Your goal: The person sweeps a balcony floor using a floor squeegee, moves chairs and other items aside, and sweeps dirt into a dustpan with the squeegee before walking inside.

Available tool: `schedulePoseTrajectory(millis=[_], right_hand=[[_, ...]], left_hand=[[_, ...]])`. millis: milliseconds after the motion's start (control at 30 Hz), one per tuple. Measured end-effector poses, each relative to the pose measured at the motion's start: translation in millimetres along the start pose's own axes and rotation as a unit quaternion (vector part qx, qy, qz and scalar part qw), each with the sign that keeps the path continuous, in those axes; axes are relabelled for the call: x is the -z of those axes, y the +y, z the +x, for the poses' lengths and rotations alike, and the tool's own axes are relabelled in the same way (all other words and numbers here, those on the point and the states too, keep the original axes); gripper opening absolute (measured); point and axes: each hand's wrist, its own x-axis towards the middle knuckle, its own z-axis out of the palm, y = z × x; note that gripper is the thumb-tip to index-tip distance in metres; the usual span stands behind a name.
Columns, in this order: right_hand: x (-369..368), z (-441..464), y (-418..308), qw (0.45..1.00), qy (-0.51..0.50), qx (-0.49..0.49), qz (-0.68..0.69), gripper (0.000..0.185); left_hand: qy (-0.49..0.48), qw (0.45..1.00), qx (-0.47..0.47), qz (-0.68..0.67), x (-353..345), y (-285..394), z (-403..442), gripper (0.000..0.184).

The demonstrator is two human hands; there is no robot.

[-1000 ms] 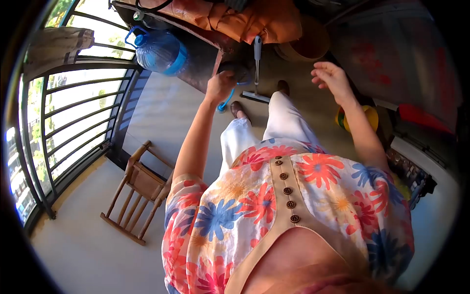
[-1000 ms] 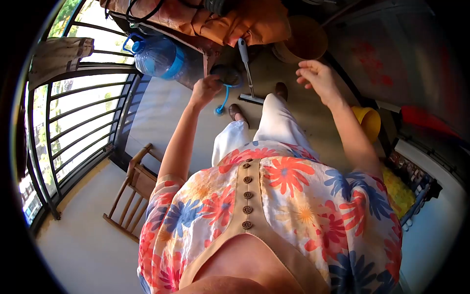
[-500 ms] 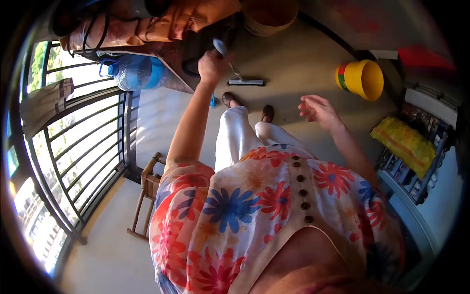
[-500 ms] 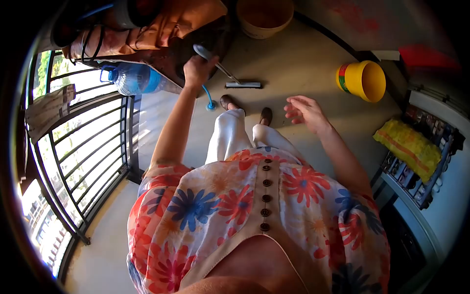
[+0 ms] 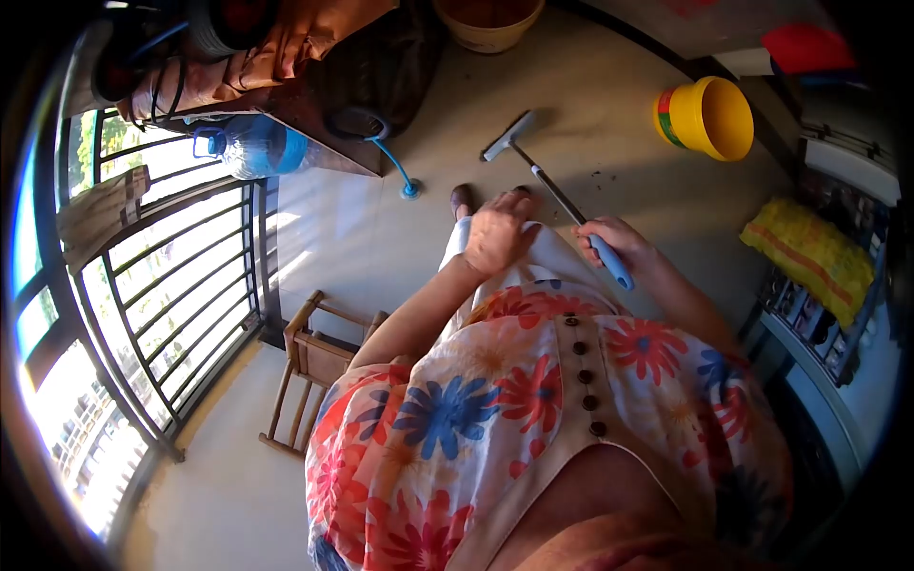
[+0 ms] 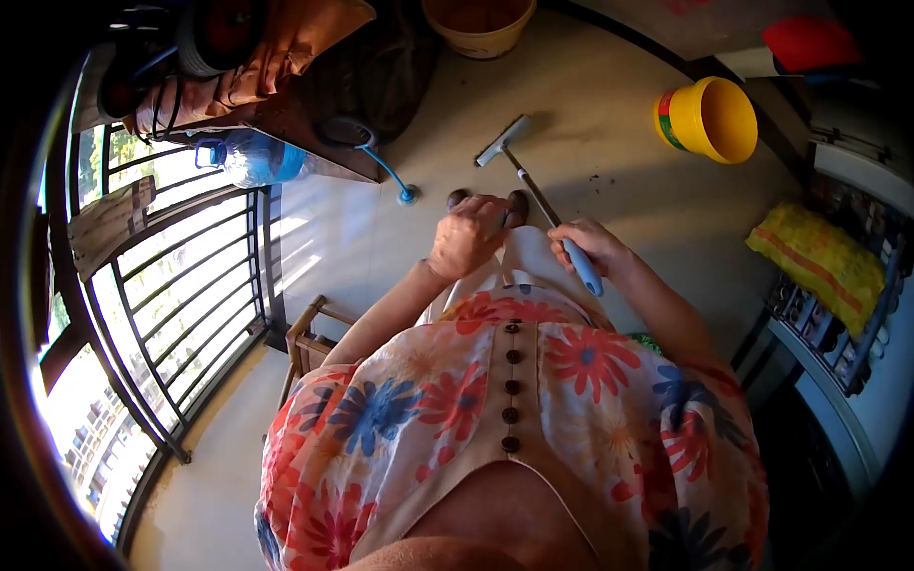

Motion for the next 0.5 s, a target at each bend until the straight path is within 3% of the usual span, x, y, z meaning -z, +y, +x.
schedulePoseTrajectory(millis=[33,100,167,267,333,367,500], right_hand=[[-2,-8,3,0.998,0.045,-0.007,-0.052,0.018],[7,-9,3,0.999,0.032,0.000,-0.029,0.016],[3,-4,3,0.996,0.077,-0.005,-0.033,0.011],[28,37,20,0.932,0.163,0.012,-0.325,0.009],[8,51,18,0.911,0.191,0.049,-0.361,0.010],[6,65,19,0.909,0.197,0.054,-0.364,0.010],[-4,145,-10,0.870,0.264,0.068,-0.411,0.016]], left_hand=[[-0.033,0.998,0.050,0.013,3,-9,-8,0.030],[-0.073,0.986,0.147,0.006,-1,-36,-28,0.026],[-0.109,0.979,0.172,0.026,-1,-52,-47,0.026],[-0.167,0.960,0.222,0.044,5,-81,-65,0.026],[-0.159,0.953,0.256,0.024,11,-93,-82,0.026],[-0.199,0.928,0.315,0.030,16,-101,-88,0.027],[-0.205,0.915,0.344,0.050,19,-149,-122,0.027]])
